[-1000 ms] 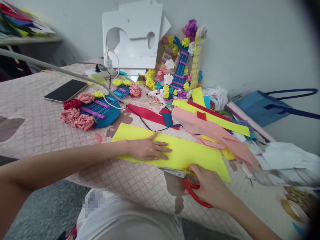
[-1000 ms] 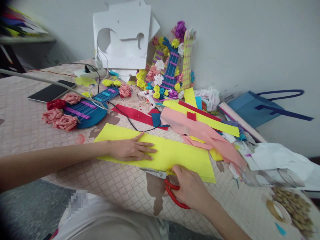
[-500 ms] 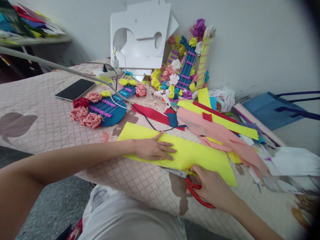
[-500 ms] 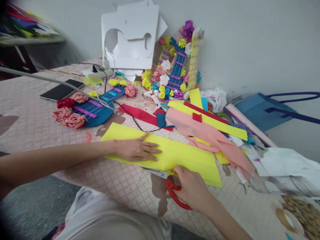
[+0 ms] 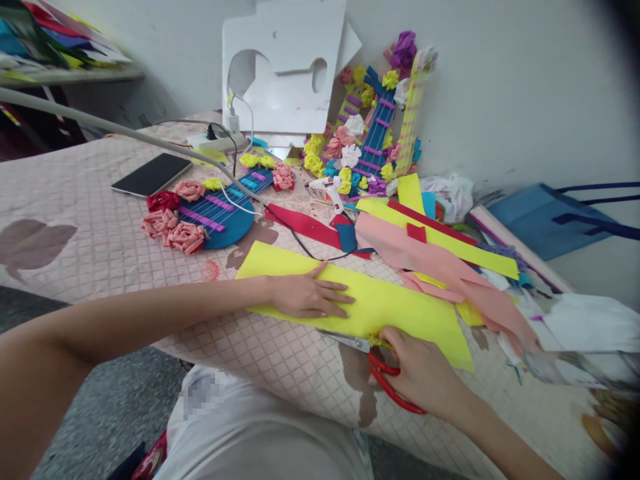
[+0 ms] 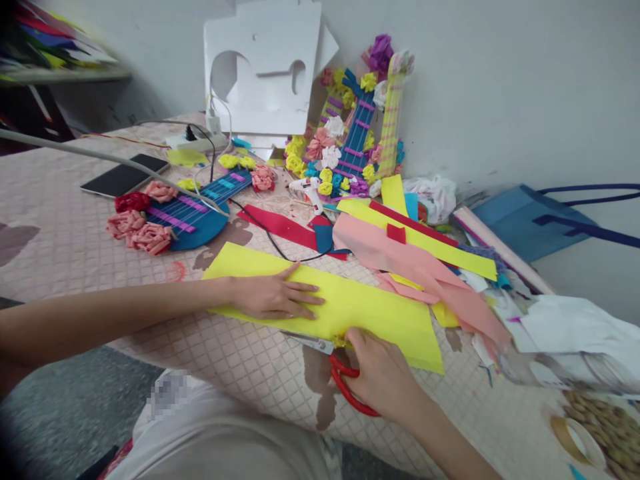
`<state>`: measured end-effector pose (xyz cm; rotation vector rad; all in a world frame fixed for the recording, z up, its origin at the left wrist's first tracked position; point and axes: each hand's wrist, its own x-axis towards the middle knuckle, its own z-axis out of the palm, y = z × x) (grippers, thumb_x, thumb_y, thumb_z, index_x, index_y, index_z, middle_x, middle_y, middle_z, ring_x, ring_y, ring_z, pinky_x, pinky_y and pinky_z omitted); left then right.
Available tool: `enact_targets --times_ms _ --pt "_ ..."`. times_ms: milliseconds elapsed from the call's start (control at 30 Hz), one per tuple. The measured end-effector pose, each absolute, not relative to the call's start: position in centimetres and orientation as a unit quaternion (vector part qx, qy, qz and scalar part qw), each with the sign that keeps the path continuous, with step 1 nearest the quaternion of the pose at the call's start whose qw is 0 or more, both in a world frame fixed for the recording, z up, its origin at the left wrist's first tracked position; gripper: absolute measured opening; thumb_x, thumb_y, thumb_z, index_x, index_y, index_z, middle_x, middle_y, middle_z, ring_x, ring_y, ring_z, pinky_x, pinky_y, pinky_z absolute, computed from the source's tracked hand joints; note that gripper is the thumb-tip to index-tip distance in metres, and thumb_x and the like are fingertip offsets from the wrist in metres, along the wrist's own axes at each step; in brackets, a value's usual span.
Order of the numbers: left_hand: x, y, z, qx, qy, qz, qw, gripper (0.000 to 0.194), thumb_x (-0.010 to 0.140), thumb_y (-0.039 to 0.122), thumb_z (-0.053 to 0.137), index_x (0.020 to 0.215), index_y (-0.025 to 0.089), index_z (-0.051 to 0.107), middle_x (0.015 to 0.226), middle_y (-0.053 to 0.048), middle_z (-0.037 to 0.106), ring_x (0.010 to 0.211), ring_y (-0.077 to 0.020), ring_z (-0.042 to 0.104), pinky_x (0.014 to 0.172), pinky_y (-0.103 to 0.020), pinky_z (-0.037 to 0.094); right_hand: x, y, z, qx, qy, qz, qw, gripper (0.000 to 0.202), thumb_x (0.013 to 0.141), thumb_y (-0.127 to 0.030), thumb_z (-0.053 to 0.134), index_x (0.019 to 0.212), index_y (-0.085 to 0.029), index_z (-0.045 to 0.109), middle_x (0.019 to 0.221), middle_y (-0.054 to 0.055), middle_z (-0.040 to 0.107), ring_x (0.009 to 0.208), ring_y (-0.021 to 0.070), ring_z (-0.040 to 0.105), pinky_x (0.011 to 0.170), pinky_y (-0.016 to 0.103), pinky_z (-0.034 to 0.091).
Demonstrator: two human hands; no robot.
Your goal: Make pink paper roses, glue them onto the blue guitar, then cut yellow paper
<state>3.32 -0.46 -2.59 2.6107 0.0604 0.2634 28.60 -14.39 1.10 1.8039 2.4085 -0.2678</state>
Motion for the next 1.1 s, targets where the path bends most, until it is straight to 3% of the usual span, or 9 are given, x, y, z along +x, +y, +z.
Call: enact_targets --times_ms 500,733,933,1100 --pt "3.3 -0.3 -3.0 0.967 0.013 0.098 0.233 0.043 0.095 0.022 0.036 0.137 0.031 0.044 0.148 -0.001 0.037 0.14 -0.0208 0.027 0.11 -0.05 -0.019 28.5 -14.3 0.8 0.588 0.801 -0.065 0.093 0.036 0.073 -0.048 0.07 0.087 -0.022 0.048 0.073 0.001 0.066 0.07 0.0244 0.066 0.056 0.027 0.033" --pt "3.2 -0.6 -2.5 0.958 0.032 0.101 0.267 0.043 0.093 0.021 0.041 0.133 0.035 0.047 0.146 0.001 0.04 0.139 -0.0197 0.029 0.115 -0.049 -0.008 27.9 -14.3 1.1 0.601 0.791 -0.076 0.083 0.041 0.067 -0.043 0.075 0.087 -0.022 0.047 0.076 0.001 0.066 0.072 0.0239 0.065 0.06 0.028 0.036" --pt "3.3 -0.6 -2.7 0.96 0.024 0.105 0.26 0.045 0.093 0.021 0.039 0.136 0.033 0.045 0.147 0.0 0.039 0.139 -0.0216 0.029 0.112 -0.051 -0.014 27.0 -13.9 1.1 0.594 0.795 -0.098 0.077 0.037 0.07 -0.045 0.07 0.088 -0.022 0.047 0.077 0.003 0.068 0.072 0.0247 0.066 0.058 0.028 0.036" --pt "3.3 -0.5 -2.9 0.956 0.022 0.117 0.267 0.045 0.092 0.02 0.042 0.134 0.036 0.046 0.146 0.001 0.04 0.138 -0.0213 0.031 0.114 -0.05 -0.01 26.7 -13.8 1.2 0.6 0.788 -0.111 0.077 0.037 0.07 -0.044 0.071 0.09 -0.023 0.049 0.079 0.003 0.07 0.074 0.0255 0.067 0.058 0.028 0.037"
